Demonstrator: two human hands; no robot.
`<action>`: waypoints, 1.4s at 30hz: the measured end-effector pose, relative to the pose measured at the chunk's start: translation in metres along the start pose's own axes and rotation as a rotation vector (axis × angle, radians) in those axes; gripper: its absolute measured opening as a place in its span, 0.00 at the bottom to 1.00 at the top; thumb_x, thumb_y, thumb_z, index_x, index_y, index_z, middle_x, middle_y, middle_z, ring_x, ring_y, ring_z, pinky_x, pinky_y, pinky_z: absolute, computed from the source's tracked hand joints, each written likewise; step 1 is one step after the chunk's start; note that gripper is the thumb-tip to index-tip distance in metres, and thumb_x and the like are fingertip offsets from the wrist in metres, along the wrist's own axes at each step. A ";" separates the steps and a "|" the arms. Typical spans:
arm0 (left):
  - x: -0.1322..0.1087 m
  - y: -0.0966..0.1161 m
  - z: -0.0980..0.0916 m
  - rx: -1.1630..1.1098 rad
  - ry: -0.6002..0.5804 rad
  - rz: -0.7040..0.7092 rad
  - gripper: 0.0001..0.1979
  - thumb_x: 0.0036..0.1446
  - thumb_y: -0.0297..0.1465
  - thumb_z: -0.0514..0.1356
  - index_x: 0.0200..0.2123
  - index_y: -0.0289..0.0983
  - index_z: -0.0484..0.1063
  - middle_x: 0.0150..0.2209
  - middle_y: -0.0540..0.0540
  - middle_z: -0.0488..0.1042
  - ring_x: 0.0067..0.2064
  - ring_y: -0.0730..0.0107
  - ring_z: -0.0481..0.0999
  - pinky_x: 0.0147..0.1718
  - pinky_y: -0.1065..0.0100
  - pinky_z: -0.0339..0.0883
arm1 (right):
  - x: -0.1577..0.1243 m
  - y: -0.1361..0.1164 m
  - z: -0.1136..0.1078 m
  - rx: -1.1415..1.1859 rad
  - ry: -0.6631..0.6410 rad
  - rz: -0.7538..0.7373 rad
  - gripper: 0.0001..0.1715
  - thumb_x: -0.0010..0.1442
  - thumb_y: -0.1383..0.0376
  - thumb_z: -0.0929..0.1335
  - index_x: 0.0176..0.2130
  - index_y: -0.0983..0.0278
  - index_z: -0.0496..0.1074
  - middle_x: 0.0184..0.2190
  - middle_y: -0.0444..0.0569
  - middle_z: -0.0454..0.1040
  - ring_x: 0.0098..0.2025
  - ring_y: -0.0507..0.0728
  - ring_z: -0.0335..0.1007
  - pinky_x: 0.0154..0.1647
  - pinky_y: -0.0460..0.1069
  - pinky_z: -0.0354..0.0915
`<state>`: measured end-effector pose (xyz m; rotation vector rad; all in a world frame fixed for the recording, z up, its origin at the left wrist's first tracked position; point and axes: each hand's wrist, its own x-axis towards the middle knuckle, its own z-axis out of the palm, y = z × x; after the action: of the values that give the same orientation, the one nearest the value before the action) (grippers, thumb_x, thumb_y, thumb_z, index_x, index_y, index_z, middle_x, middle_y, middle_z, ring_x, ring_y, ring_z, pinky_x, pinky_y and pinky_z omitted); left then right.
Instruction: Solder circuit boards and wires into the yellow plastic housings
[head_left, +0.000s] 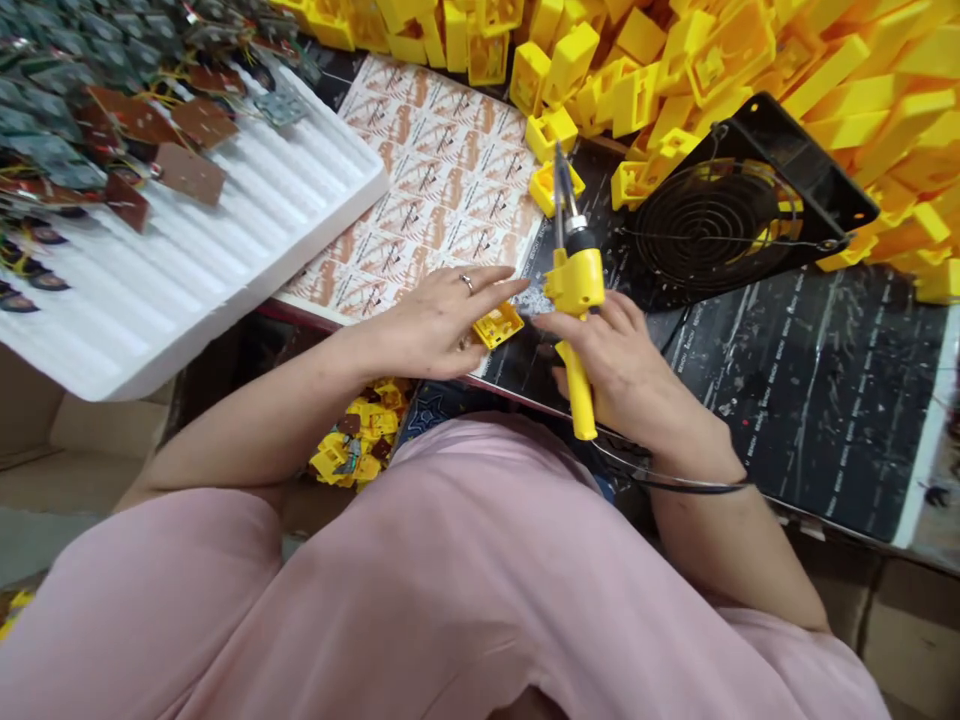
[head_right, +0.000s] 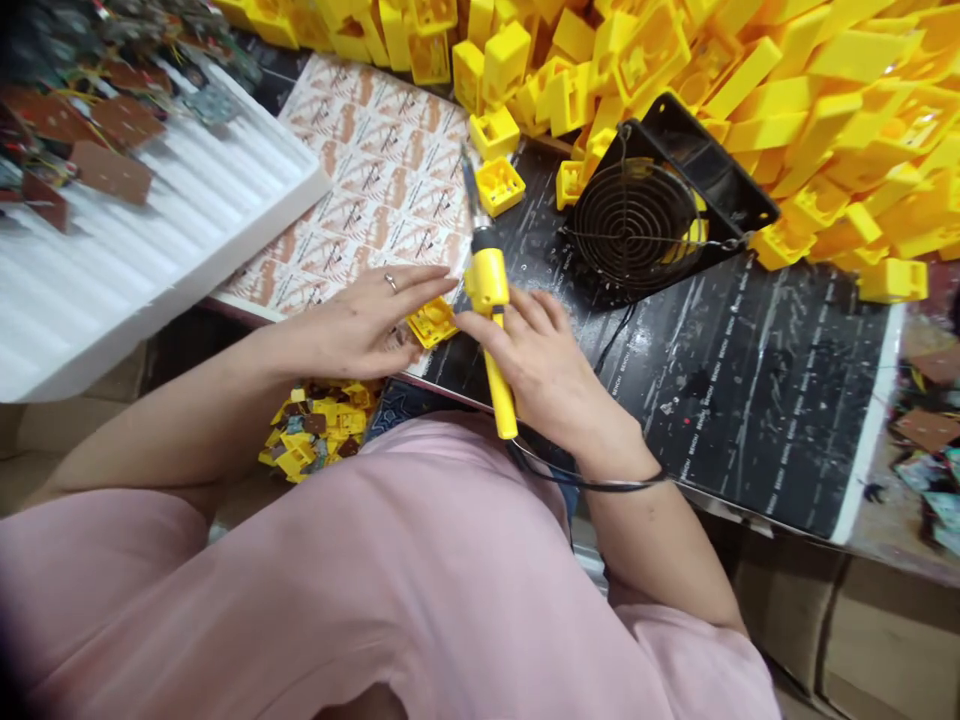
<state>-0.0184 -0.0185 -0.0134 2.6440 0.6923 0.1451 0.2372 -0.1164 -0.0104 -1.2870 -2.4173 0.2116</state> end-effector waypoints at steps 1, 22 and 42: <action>-0.001 0.006 0.007 -0.005 0.060 -0.051 0.38 0.59 0.37 0.59 0.71 0.32 0.57 0.70 0.32 0.61 0.70 0.47 0.62 0.67 0.51 0.58 | -0.001 -0.001 0.001 0.048 0.035 0.002 0.32 0.65 0.63 0.70 0.65 0.57 0.59 0.52 0.55 0.75 0.60 0.68 0.70 0.65 0.69 0.63; -0.034 -0.009 0.015 -0.124 0.188 -0.064 0.28 0.65 0.39 0.56 0.63 0.29 0.66 0.62 0.34 0.72 0.64 0.56 0.71 0.63 0.60 0.65 | -0.014 -0.023 0.023 0.155 0.390 0.206 0.39 0.61 0.50 0.75 0.63 0.53 0.59 0.56 0.50 0.76 0.57 0.64 0.75 0.57 0.59 0.73; 0.000 0.009 0.015 -0.078 0.107 0.008 0.29 0.66 0.29 0.60 0.68 0.32 0.62 0.67 0.34 0.68 0.60 0.58 0.76 0.57 0.60 0.70 | -0.022 0.003 0.031 0.071 0.178 0.136 0.36 0.65 0.57 0.71 0.67 0.55 0.59 0.60 0.56 0.75 0.51 0.64 0.81 0.44 0.55 0.80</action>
<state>-0.0115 -0.0309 -0.0239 2.5796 0.6963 0.3111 0.2385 -0.1315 -0.0454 -1.3777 -2.1579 0.2098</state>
